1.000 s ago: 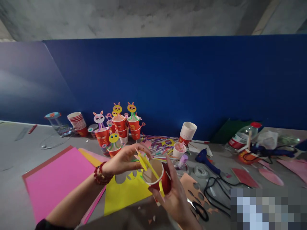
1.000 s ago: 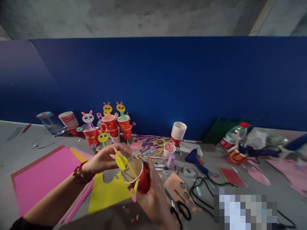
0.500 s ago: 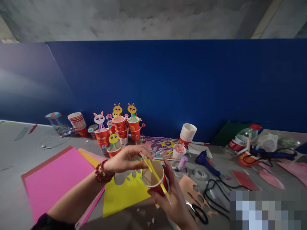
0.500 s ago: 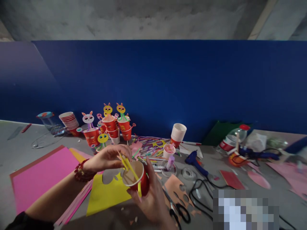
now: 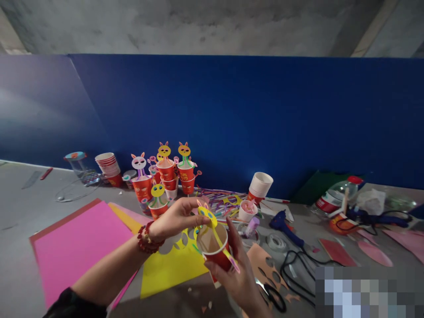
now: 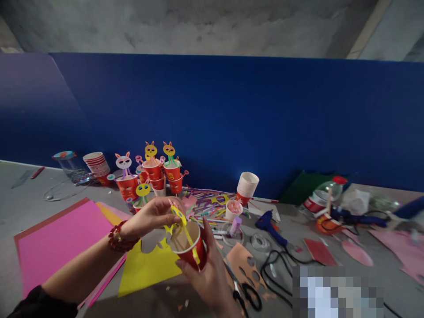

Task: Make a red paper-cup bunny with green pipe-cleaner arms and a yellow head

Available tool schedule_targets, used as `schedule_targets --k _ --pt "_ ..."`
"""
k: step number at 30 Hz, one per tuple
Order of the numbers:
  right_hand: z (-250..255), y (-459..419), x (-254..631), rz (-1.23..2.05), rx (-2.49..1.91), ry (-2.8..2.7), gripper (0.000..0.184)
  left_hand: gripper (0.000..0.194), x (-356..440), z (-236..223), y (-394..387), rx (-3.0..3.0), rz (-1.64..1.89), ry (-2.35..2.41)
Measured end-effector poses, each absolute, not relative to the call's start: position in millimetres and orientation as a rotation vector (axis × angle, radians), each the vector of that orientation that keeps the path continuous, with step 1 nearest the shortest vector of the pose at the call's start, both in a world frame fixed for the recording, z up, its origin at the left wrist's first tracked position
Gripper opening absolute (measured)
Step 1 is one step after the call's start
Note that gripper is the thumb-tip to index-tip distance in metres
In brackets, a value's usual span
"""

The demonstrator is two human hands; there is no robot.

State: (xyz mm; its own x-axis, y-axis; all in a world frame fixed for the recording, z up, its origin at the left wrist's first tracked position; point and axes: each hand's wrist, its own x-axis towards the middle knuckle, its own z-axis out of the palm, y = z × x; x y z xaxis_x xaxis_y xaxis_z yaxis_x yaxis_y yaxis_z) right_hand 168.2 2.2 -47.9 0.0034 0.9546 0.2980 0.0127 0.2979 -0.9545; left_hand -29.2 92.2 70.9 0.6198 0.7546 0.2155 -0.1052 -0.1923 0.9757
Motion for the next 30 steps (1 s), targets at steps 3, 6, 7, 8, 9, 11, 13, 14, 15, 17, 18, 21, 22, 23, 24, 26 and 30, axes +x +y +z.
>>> schedule_targets --k 3,6,7,8,9,11,13,14,15,17,18,21,22,23,24,26,30 --pt "-43 3 164 1.103 -0.939 -1.286 0.102 0.028 -27 69 93 1.465 0.813 0.612" --pt "-42 3 161 1.262 -0.822 -1.163 0.106 0.032 -24 68 96 1.387 0.793 0.652" --pt "-42 3 160 1.302 -0.788 -1.128 0.107 0.033 -23 69 97 1.385 0.786 0.666" --pt "-42 3 160 1.330 -0.765 -1.102 0.108 0.034 -23 70 98 1.386 0.777 0.685" --pt "-43 3 160 1.350 -0.755 -1.083 0.107 0.035 -22 72 97 1.388 0.766 0.708" --pt "-43 3 161 1.374 -0.750 -1.056 0.104 0.038 -20 77 97 1.391 0.745 0.749" --pt "-43 1 161 1.387 -0.760 -1.024 0.098 0.039 -18 80 96 1.384 0.738 0.772" --pt "-42 1 161 1.386 -0.771 -1.002 0.094 0.040 -18 80 96 1.377 0.737 0.780" --pt "-41 0 160 1.381 -0.786 -0.977 0.090 0.039 -17 80 96 1.369 0.735 0.789" --pt "-38 -2 159 1.374 -0.820 -0.924 0.085 0.038 -16 77 98 1.348 0.749 0.779" --pt "-36 -3 158 1.374 -0.833 -0.904 0.084 0.038 -16 74 99 1.342 0.759 0.760" --pt "-33 -5 158 1.400 -0.829 -0.878 0.081 0.039 -15 68 103 1.339 0.782 0.714" --pt "-33 -5 159 1.411 -0.827 -0.876 0.079 0.039 -15 67 104 1.340 0.778 0.717" --pt "-33 -5 160 1.422 -0.826 -0.875 0.076 0.040 -15 66 105 1.338 0.775 0.724" --pt "-34 -5 161 1.431 -0.827 -0.874 0.073 0.040 -15 65 106 1.333 0.778 0.724" --pt "-36 -4 163 1.440 -0.833 -0.872 0.070 0.040 -14 64 107 1.324 0.793 0.696" --pt "-41 -3 165 1.444 -0.848 -0.887 0.067 0.037 -12 61 108 1.328 0.810 0.663"
